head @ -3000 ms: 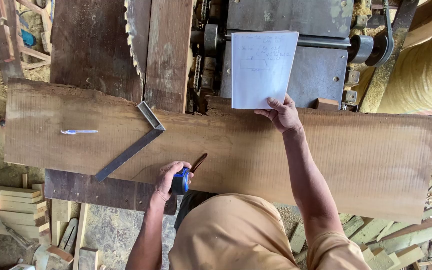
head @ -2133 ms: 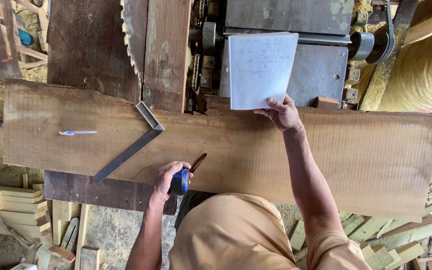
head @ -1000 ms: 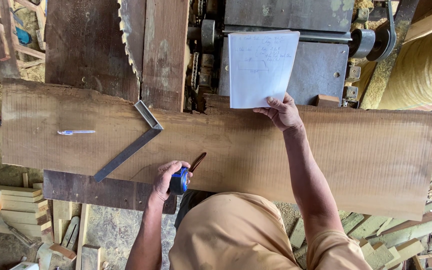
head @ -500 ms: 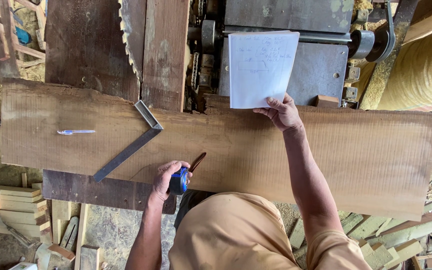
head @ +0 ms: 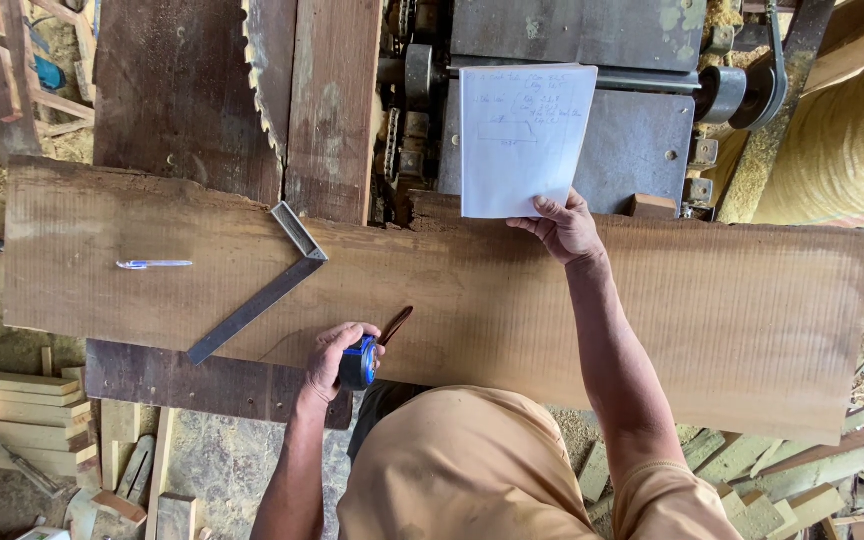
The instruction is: Measure, mark, and cut a wooden board with a circular saw
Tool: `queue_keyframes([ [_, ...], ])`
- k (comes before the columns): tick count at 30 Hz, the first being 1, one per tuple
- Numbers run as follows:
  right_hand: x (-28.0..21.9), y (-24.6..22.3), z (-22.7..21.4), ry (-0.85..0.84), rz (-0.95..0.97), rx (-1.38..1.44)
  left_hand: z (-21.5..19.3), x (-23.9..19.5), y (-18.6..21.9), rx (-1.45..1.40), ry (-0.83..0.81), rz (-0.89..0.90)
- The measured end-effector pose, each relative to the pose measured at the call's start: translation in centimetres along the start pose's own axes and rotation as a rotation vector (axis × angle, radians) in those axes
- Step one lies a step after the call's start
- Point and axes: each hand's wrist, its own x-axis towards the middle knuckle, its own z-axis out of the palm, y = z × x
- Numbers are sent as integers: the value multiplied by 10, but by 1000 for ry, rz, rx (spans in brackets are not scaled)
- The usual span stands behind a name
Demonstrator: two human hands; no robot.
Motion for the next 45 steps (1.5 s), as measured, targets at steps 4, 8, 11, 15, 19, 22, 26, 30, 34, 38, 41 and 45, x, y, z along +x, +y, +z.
queue_keyframes([
  [4,-1,-2,6,-3,0,-2,0,0,0,-3,2,6],
  [8,-1,-1,4,44,19,13,1,-1,2,13,-5,-13],
  [11,7,-6,3,85,51,51,2,-2,2,7,4,-13],
  [15,36,-17,-9,166,113,84,2,-3,4,-7,10,-15],
  [19,69,-28,-31,247,131,31,5,-8,10,5,2,-17],
  [22,96,-23,-73,354,159,-46,6,-9,12,-10,5,-20],
  [26,130,-6,-140,540,132,-273,6,-10,13,-6,0,-28],
  [30,119,-4,-99,673,18,-506,1,-6,10,-14,-21,-43],
  [34,121,3,-97,724,-91,-602,1,-7,12,-7,-29,-49],
  [38,109,0,-71,745,-149,-726,0,-8,13,-9,-43,-57],
  [41,98,-5,-52,739,-152,-747,-3,-5,10,-13,-56,-58],
  [45,91,-9,-38,720,-157,-767,-5,-4,9,-24,-77,-49],
])
